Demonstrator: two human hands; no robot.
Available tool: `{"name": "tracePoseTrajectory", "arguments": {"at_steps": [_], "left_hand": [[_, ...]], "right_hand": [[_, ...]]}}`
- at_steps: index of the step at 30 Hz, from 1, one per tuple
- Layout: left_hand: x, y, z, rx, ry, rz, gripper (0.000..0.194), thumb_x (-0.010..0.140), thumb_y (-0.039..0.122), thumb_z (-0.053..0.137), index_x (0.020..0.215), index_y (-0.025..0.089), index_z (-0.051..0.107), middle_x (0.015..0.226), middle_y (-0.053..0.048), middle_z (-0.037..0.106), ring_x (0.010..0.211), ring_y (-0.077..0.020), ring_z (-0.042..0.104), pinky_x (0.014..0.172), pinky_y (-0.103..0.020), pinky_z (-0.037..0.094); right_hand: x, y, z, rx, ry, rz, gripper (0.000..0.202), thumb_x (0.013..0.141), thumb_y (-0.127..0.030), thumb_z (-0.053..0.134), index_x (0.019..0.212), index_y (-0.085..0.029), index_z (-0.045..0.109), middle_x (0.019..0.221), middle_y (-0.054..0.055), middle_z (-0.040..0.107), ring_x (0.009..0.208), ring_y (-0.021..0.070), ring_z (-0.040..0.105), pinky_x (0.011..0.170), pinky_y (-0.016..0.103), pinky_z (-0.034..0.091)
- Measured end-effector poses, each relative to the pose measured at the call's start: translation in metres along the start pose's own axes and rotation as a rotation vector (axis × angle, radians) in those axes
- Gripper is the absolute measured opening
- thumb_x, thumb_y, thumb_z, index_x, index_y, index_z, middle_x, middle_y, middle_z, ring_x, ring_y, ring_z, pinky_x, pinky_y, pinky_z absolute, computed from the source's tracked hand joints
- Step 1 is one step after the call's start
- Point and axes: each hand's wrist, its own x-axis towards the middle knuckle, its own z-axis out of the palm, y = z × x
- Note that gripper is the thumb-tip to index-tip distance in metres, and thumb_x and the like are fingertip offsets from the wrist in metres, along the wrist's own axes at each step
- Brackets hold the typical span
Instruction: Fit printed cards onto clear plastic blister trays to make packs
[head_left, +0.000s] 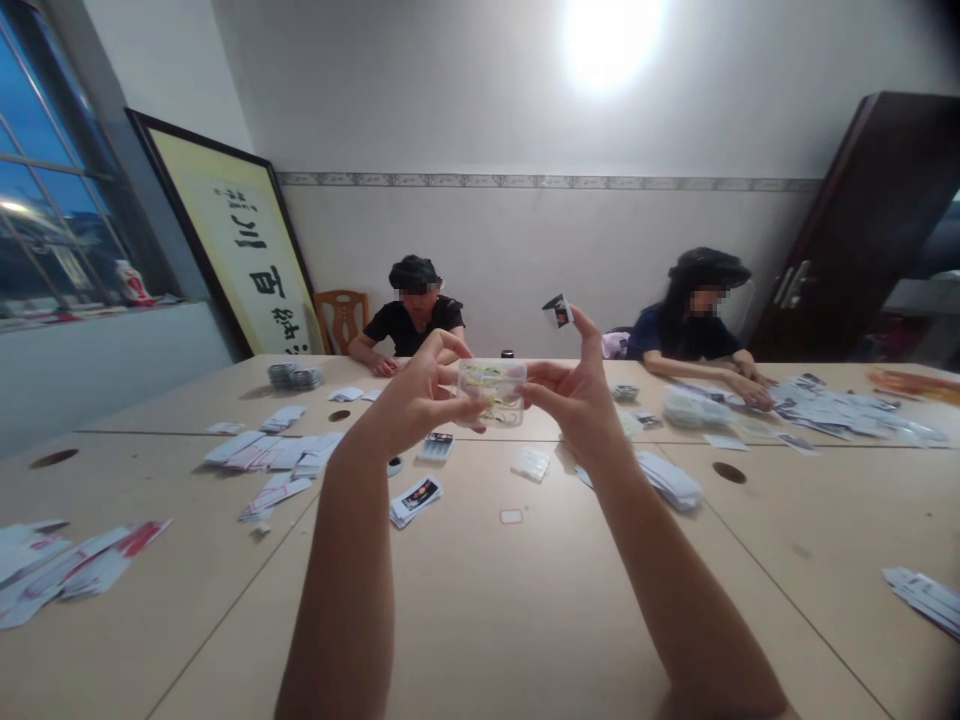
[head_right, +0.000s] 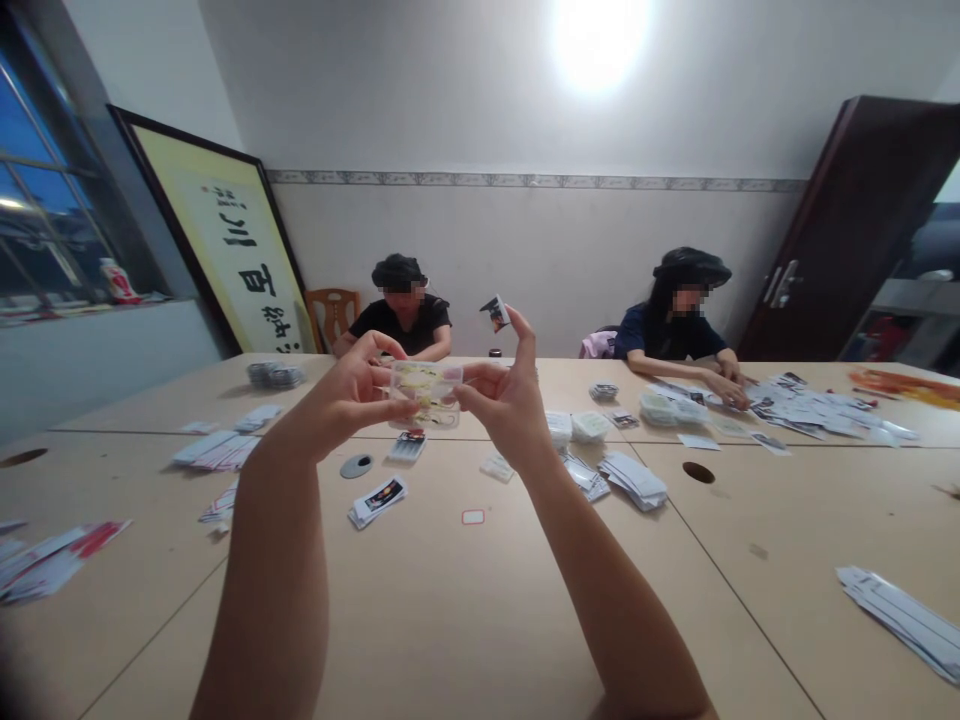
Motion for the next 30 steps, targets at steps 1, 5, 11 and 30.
{"name": "tracePoseTrajectory", "arguments": {"at_steps": [1, 5, 11, 30], "left_hand": [[-0.001, 0.002, 0.001, -0.016, -0.013, 0.009, 0.049, 0.080, 0.027, 0.081, 0.104, 0.022, 0.039, 0.085, -0.001, 0.068, 0.072, -0.0155, 0.071, 0.061, -0.024, 0.062], [-0.004, 0.006, 0.008, -0.020, -0.070, 0.045, 0.051, 0.079, 0.028, 0.081, 0.110, 0.023, 0.041, 0.095, -0.003, 0.067, 0.080, -0.0176, 0.071, 0.065, -0.029, 0.065], [0.002, 0.002, 0.020, 0.088, -0.075, 0.111, 0.056, 0.079, 0.031, 0.081, 0.130, 0.025, 0.058, 0.113, -0.007, 0.064, 0.089, -0.0209, 0.070, 0.070, -0.031, 0.065], [0.000, 0.014, 0.061, 0.362, 0.110, 0.199, 0.052, 0.084, 0.024, 0.068, 0.133, 0.033, 0.052, 0.105, 0.000, 0.069, 0.073, -0.0146, 0.062, 0.067, -0.027, 0.050]], "right_hand": [[-0.001, -0.002, 0.000, 0.015, 0.003, -0.012, 0.101, 0.072, -0.020, 0.075, 0.154, -0.032, 0.016, 0.083, -0.004, 0.072, 0.068, 0.0162, 0.070, 0.067, 0.032, 0.060], [-0.006, -0.007, 0.002, 0.054, 0.015, -0.055, 0.093, 0.073, -0.018, 0.076, 0.148, -0.037, 0.023, 0.084, -0.005, 0.072, 0.069, 0.0166, 0.069, 0.068, 0.035, 0.059], [-0.010, -0.010, 0.004, 0.097, 0.064, -0.058, 0.090, 0.074, -0.021, 0.075, 0.146, -0.036, 0.023, 0.085, -0.005, 0.073, 0.075, 0.0174, 0.071, 0.077, 0.038, 0.059], [-0.015, -0.018, 0.010, 0.138, 0.191, -0.086, 0.084, 0.071, -0.023, 0.064, 0.141, -0.037, 0.020, 0.085, -0.006, 0.069, 0.074, 0.0147, 0.065, 0.075, 0.031, 0.053]]}}
